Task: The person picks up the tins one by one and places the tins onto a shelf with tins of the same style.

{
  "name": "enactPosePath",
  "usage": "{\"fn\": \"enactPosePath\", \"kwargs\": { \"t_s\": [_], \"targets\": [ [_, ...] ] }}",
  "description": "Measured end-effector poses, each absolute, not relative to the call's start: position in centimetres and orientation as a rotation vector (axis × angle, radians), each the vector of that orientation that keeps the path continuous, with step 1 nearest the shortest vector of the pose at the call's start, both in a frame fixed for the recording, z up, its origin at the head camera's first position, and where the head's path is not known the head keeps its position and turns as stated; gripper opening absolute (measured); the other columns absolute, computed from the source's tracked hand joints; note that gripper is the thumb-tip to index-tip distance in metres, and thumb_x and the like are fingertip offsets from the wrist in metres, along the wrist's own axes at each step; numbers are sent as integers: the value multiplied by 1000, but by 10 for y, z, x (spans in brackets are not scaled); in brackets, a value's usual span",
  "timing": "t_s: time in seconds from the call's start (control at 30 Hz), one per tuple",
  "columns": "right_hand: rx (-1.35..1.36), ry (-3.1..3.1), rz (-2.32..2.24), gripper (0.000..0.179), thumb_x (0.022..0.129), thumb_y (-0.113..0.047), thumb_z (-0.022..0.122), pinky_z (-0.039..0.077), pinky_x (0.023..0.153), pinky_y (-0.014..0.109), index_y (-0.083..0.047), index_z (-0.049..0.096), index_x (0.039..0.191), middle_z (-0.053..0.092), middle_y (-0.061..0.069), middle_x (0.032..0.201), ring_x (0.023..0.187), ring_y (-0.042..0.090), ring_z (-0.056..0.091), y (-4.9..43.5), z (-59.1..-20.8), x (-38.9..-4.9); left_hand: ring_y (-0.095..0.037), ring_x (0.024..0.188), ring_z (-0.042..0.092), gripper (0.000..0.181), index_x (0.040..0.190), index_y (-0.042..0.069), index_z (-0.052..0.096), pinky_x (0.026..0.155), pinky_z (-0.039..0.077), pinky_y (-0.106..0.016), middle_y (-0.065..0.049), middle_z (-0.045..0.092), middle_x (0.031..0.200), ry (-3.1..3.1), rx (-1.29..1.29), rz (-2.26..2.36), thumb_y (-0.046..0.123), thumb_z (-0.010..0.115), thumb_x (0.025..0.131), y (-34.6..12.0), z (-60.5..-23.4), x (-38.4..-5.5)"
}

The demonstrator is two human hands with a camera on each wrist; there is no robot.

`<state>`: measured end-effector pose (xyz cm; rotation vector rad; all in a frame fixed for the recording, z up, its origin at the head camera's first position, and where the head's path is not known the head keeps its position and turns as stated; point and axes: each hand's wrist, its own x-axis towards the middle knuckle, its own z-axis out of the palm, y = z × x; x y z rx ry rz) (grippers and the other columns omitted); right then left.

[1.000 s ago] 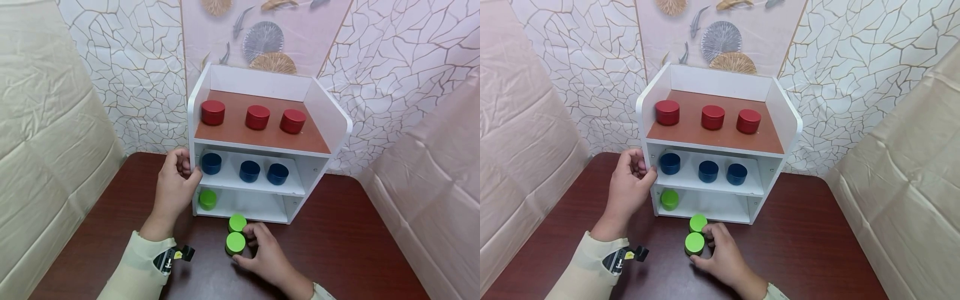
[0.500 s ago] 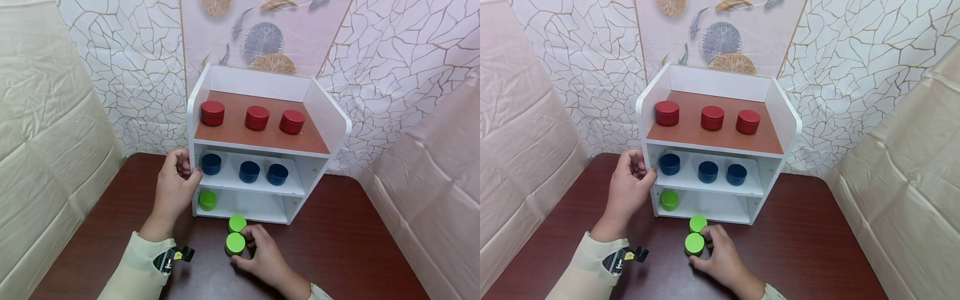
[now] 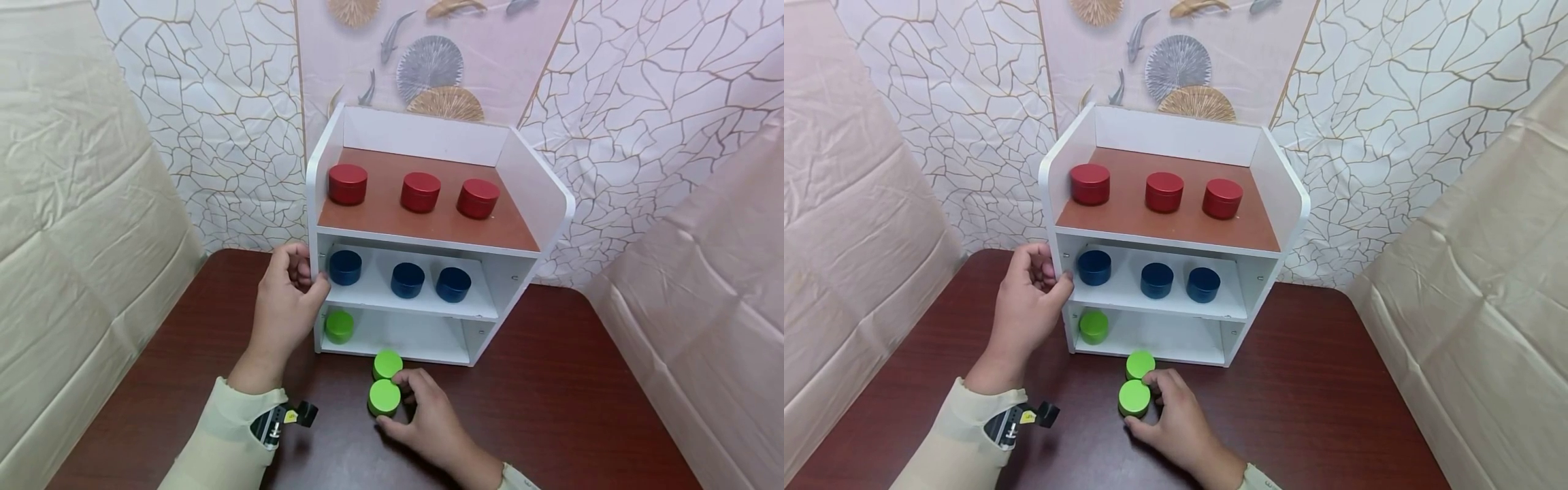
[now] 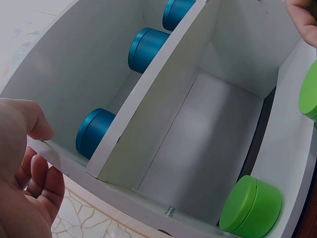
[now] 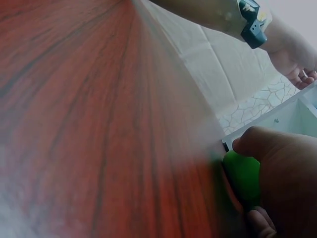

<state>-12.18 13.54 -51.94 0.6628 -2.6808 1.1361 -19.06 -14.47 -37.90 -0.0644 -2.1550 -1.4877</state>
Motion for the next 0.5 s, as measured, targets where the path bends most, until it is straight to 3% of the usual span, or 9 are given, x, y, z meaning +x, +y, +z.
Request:
{"fn": "enactPosePath", "kwargs": {
  "t_s": [0.27, 0.5],
  "targets": [
    [637, -2687, 1139, 62, 79, -23, 104, 65, 85, 28, -17, 68, 128, 68, -9, 114, 100, 9, 70, 135, -521, -121, -21, 94, 59, 40, 136, 16, 55, 79, 52, -20, -8, 56, 106, -2159, -60, -1487, 14, 75, 101, -144, -379, -190],
    [666, -2649, 1124, 61, 78, -19, 103, 65, 83, 27, -15, 68, 129, 68, -9, 115, 101, 4, 68, 135, -523, -122, -21, 93, 58, 40, 136, 16, 55, 78, 51, -20, -8, 56, 105, -2147, -70, -1488, 13, 76, 101, -144, -379, -191]
  ]
}}
